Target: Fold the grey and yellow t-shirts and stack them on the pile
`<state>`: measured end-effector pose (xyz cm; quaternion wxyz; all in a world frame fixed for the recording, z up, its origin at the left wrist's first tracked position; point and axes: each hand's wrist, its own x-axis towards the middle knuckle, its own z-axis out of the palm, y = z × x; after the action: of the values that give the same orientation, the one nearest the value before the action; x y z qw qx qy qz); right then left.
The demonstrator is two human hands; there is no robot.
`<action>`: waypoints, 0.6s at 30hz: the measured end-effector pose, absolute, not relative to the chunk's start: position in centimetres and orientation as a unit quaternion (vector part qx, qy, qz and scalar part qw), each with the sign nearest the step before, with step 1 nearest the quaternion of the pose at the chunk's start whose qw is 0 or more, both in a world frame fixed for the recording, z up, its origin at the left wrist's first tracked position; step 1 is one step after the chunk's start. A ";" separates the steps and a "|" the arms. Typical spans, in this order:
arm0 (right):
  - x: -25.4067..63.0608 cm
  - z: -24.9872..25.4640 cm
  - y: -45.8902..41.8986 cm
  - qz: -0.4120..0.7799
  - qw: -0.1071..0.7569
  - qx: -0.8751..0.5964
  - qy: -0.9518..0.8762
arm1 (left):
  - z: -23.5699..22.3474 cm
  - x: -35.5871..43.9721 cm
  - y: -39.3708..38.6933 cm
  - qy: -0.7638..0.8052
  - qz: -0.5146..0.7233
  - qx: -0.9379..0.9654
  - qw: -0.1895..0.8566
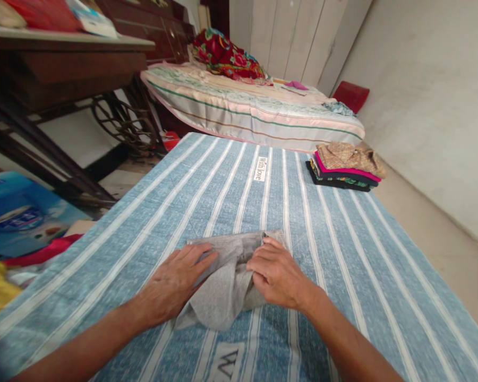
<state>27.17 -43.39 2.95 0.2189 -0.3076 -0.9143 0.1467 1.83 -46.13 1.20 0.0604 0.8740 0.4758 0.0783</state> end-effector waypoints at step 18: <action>25.9 1.9 -43.1 0.107 0.189 -0.316 -0.924 | -1.0 -0.4 -47.6 0.474 0.234 0.849 0.001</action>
<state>25.90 -43.06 1.91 0.1886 -0.3159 -0.9236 0.1074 -0.44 -47.57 -0.98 0.0005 0.8487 0.4744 0.2339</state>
